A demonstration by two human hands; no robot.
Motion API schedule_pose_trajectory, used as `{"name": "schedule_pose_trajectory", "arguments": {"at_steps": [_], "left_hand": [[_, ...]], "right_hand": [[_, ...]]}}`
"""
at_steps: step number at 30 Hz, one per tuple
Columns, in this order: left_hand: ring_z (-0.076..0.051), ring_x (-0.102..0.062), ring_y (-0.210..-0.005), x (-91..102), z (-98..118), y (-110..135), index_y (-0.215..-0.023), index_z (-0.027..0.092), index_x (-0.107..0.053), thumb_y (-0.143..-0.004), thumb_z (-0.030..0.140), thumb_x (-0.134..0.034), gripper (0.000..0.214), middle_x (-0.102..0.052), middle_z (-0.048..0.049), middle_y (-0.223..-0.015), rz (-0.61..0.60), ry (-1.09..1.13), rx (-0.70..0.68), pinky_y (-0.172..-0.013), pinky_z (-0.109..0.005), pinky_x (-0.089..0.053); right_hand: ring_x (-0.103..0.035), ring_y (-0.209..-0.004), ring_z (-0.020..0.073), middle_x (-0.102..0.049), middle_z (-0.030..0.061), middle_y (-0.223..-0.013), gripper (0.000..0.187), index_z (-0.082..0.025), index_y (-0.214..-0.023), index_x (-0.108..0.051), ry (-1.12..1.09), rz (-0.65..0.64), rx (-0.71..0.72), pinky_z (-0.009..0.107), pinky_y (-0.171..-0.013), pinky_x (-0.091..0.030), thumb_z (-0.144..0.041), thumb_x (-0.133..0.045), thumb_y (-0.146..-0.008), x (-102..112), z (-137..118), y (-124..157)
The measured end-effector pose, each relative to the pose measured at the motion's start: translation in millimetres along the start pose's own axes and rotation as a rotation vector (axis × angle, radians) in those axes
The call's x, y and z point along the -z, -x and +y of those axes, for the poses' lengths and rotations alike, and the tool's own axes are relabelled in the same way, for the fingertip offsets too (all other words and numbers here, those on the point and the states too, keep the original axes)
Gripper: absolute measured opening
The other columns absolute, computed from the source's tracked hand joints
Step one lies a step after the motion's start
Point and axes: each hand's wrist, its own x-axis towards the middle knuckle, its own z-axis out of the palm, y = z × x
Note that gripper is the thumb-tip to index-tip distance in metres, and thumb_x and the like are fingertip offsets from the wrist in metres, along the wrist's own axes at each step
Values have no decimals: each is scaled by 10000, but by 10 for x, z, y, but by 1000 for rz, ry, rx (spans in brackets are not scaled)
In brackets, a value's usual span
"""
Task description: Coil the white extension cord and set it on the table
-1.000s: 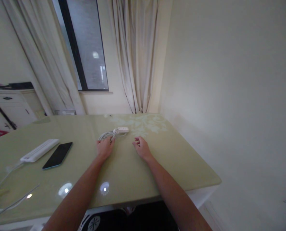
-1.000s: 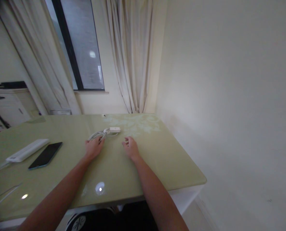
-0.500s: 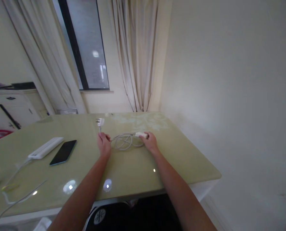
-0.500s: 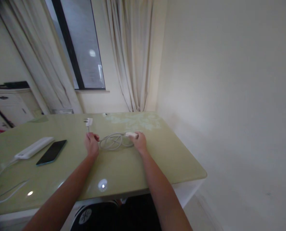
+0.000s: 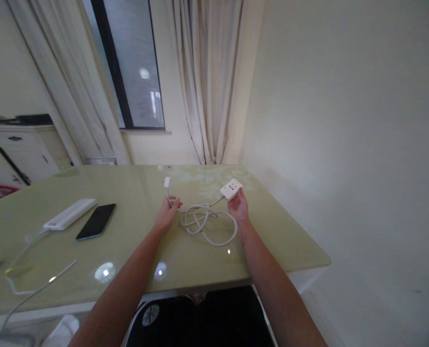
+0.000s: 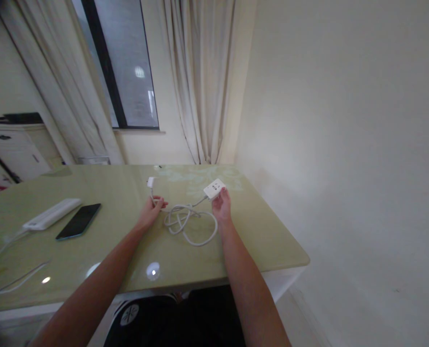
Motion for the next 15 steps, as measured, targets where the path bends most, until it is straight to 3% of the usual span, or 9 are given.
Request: {"name": "schedule_pose_trajectory", "arguments": {"at_steps": [2,4,8,11,15], "left_hand": [[-222,-695,-840,-77,-2,83,-1187,169,-513,-854,464,-648,464,-740,-102,-951,-87,-248,-69,-802,-368,-542],[-273,-691,-974,-136,26,170,-1228,132,-528,-895,443,-582,460,-720,-177,-1086,-73,-605,-129,-892,-422,-526],[-419,-610,-1167,-124,149,295,-1048,90,-681,-971,550,-418,536,-672,-288,-1166,35,-1180,-162,-941,-534,-481],[-402,-678,-1030,-37,226,311,-1035,112,-722,-1028,537,-240,643,-711,-269,-1085,-11,-1250,-74,-855,-522,-505],[-374,-713,-926,64,237,263,-1016,152,-745,-1033,542,-223,651,-737,-249,-1047,-35,-1210,16,-796,-479,-511]], "right_hand": [[-730,-968,178,-767,33,-1062,267,-226,-1039,-683,8,-16,-44,292,-771,-623,-423,-728,-864,-27,-6,51],[-725,-951,182,-759,19,-1053,306,-244,-1067,-665,21,-32,-70,327,-785,-625,-472,-716,-870,-59,1,94],[-694,-835,159,-732,2,-931,374,-230,-1042,-644,79,11,-96,299,-731,-606,-497,-767,-810,-89,35,94],[-645,-714,125,-689,-5,-817,431,-198,-998,-663,172,113,-117,204,-579,-524,-512,-810,-743,-57,69,43],[-615,-679,101,-651,-20,-776,489,-198,-963,-660,260,231,-66,158,-524,-465,-583,-809,-699,1,115,7]]}}
